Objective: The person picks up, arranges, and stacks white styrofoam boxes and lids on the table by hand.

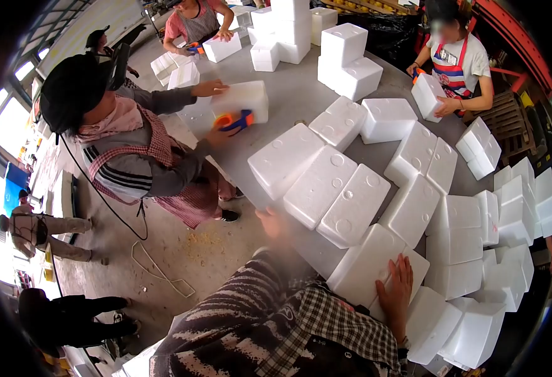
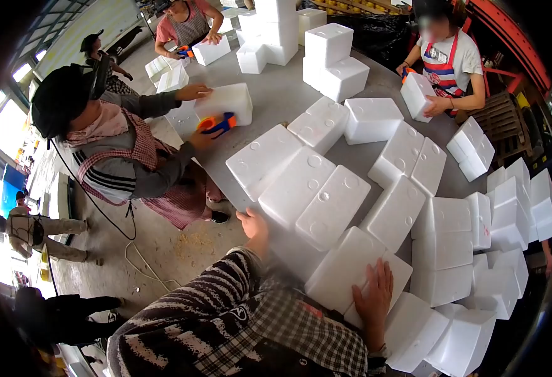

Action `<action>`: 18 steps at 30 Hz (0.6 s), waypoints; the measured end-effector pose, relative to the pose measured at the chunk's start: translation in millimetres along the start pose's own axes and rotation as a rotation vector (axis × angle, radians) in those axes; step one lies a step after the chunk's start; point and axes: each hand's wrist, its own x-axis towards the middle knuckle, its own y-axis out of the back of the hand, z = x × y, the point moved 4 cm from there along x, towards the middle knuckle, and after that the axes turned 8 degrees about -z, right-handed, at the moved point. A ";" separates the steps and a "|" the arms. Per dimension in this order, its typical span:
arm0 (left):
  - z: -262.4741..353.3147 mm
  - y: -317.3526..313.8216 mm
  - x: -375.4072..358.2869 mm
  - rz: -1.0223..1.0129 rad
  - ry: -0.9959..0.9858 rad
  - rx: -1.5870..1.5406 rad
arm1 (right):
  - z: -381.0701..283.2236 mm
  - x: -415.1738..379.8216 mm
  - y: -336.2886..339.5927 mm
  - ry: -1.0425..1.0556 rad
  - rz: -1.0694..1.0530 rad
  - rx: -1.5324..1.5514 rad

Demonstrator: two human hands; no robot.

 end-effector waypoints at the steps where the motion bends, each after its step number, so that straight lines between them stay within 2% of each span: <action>1: -0.3 -0.2 -0.3 0.005 -0.005 -0.002 | -0.2 -0.1 0.5 0.004 0.004 0.004; 18: -12.5 -8.5 9.1 0.040 -0.001 0.021 | 2.9 -1.3 -2.7 0.006 0.003 0.013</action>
